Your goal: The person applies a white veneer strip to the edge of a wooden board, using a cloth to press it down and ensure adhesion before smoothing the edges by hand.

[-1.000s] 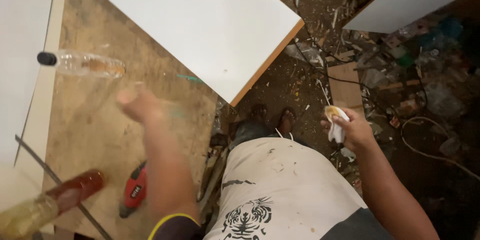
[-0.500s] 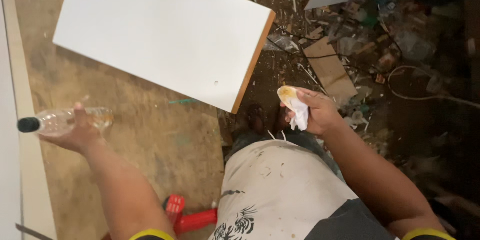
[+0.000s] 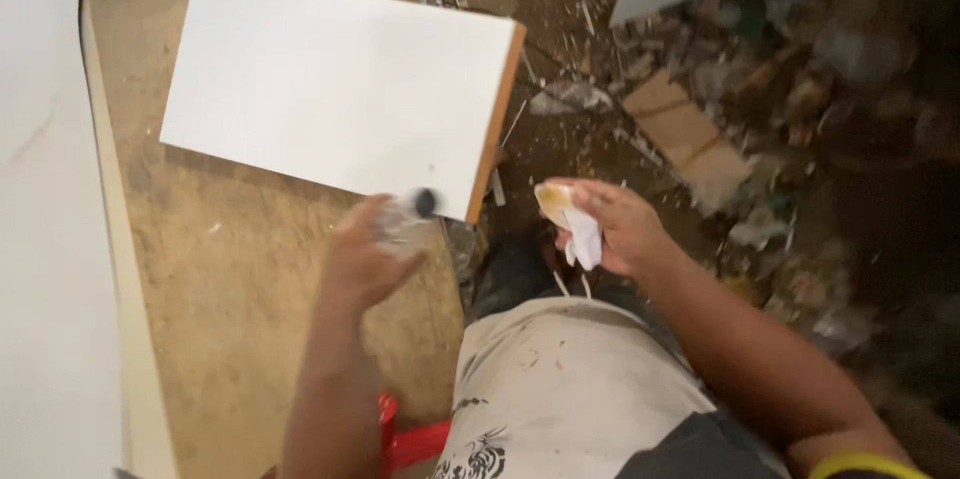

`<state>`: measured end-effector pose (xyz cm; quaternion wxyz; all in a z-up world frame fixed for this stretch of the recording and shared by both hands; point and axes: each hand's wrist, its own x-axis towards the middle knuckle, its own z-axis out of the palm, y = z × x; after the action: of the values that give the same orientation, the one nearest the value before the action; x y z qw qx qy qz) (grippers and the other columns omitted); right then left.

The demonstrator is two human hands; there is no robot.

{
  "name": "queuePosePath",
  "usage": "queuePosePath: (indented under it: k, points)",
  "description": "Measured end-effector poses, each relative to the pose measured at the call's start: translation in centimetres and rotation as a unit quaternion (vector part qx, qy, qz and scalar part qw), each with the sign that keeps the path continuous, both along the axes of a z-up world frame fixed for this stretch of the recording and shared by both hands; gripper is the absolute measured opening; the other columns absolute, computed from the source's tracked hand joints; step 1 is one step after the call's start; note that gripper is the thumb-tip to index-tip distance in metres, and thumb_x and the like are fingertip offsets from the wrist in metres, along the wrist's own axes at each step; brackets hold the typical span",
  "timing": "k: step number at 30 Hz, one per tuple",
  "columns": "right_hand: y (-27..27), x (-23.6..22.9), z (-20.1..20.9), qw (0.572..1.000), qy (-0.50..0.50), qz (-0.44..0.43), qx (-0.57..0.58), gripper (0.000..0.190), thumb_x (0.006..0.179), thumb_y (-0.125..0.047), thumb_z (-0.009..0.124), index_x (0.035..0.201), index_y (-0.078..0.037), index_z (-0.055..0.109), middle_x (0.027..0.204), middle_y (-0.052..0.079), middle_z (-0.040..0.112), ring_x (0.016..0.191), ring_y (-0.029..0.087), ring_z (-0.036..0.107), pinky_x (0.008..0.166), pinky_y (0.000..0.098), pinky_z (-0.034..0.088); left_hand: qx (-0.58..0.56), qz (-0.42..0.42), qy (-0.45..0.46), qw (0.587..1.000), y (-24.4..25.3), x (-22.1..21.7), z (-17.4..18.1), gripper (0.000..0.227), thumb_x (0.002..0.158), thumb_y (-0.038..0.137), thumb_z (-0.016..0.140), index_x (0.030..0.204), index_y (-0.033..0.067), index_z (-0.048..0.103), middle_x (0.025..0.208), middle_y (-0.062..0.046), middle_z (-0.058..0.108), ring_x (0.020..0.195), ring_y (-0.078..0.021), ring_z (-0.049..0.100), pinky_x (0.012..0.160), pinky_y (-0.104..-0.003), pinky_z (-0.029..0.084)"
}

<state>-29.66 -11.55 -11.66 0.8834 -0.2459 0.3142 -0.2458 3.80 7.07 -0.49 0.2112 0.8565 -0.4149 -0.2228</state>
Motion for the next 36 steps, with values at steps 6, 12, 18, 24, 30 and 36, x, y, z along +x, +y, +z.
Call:
queuePosePath:
  k: [6,12,18,24,30,36]
  points:
    - [3.3,0.1,3.9,0.977,0.120,-0.017,-0.176,0.038,0.112,-0.020,0.075,0.147,-0.007,0.082,0.086,0.026,0.085,0.062,0.029,0.081,0.061,0.0420,0.068,0.040,-0.242,-0.105,0.964,-3.6,-7.0,2.0,0.088,0.063,0.061,0.107,0.130,0.0127,0.077,0.101,-0.020,0.085,0.100,-0.0464,0.085,0.091,-0.057,0.067]
    - [5.7,-0.2,0.7,0.961,0.171,-0.090,-0.199,0.036,0.106,-0.021,0.083,0.141,-0.015,0.087,0.080,0.019,0.086,0.072,0.024,0.086,0.068,0.0356,0.069,0.155,-0.347,-0.162,0.911,-6.7,-8.5,1.4,0.092,0.072,0.077,0.098,0.134,0.0145,0.071,0.111,-0.018,0.084,0.109,-0.0463,0.084,0.094,-0.060,0.067]
    - [6.0,-0.2,0.3,0.968,0.160,-0.135,-0.141,0.035,0.108,-0.015,0.080,0.142,-0.012,0.086,0.080,0.021,0.084,0.072,0.023,0.085,0.068,0.0348,0.072,0.215,-0.359,-0.190,0.888,-9.5,-10.0,2.8,0.080,0.076,0.076,0.094,0.126,0.0184,0.071,0.113,-0.013,0.084,0.112,-0.0440,0.085,0.099,-0.056,0.067]
    - [6.2,-0.3,0.4,0.975,0.134,-0.149,-0.093,0.035,0.108,-0.014,0.079,0.142,-0.010,0.086,0.081,0.025,0.083,0.071,0.024,0.084,0.068,0.0353,0.074,0.230,-0.345,-0.202,0.887,-9.5,-10.4,2.2,0.078,0.075,0.080,0.091,0.115,0.0168,0.071,0.107,-0.013,0.085,0.110,-0.0421,0.086,0.095,-0.055,0.068]
    - [6.1,1.0,-0.3,0.979,0.135,-0.140,-0.066,0.033,0.110,-0.019,0.079,0.141,-0.011,0.086,0.077,0.027,0.081,0.069,0.028,0.085,0.065,0.0386,0.075,0.255,-0.344,-0.180,0.886,-8.8,-10.5,3.7,0.079,0.084,0.078,0.088,0.122,0.0104,0.072,0.116,-0.018,0.085,0.117,-0.0449,0.084,0.100,-0.057,0.067]
    - [5.5,1.6,-0.2,0.967,0.197,-0.051,-0.154,0.033,0.108,-0.021,0.083,0.140,-0.015,0.088,0.078,0.023,0.082,0.068,0.025,0.083,0.060,0.0369,0.071,0.248,-0.284,-0.112,0.919,-6.5,-9.1,2.7,0.074,0.092,0.075,0.086,0.127,0.0106,0.072,0.119,-0.018,0.084,0.119,-0.0431,0.084,0.101,-0.056,0.068]
